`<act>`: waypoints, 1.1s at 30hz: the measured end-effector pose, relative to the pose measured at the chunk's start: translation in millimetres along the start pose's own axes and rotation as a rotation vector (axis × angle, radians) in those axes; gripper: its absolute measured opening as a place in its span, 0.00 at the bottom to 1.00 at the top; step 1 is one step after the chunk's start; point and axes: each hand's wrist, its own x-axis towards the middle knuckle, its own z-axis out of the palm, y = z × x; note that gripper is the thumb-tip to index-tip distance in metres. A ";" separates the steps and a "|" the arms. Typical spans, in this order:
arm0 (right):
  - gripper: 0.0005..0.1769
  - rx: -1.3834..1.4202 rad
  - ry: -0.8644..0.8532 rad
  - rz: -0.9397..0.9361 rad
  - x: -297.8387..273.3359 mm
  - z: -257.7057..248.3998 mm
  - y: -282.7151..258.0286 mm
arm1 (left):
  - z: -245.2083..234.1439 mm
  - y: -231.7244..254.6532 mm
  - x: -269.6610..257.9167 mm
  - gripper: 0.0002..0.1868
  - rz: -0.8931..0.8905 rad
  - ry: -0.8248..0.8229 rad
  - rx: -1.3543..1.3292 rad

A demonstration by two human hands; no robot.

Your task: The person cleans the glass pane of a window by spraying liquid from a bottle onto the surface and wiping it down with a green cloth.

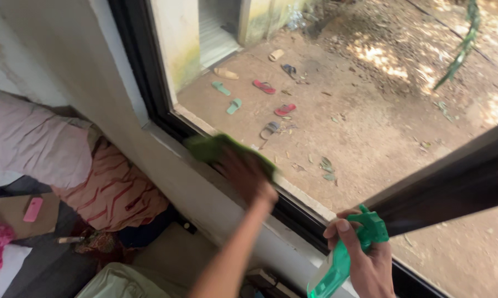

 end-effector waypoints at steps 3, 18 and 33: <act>0.18 0.026 0.052 -0.015 -5.2 -6.9 1.7 | -14.3 -2.7 73.4 0.38 -0.076 0.092 0.047; 0.19 0.146 0.237 -0.213 -36.7 -59.2 -10.8 | -10.4 111.0 -76.5 0.43 1.110 -0.182 -0.183; 0.22 0.204 0.307 -0.229 -64.9 -159.5 -17.4 | -42.7 290.2 -95.7 0.37 1.248 0.125 -0.354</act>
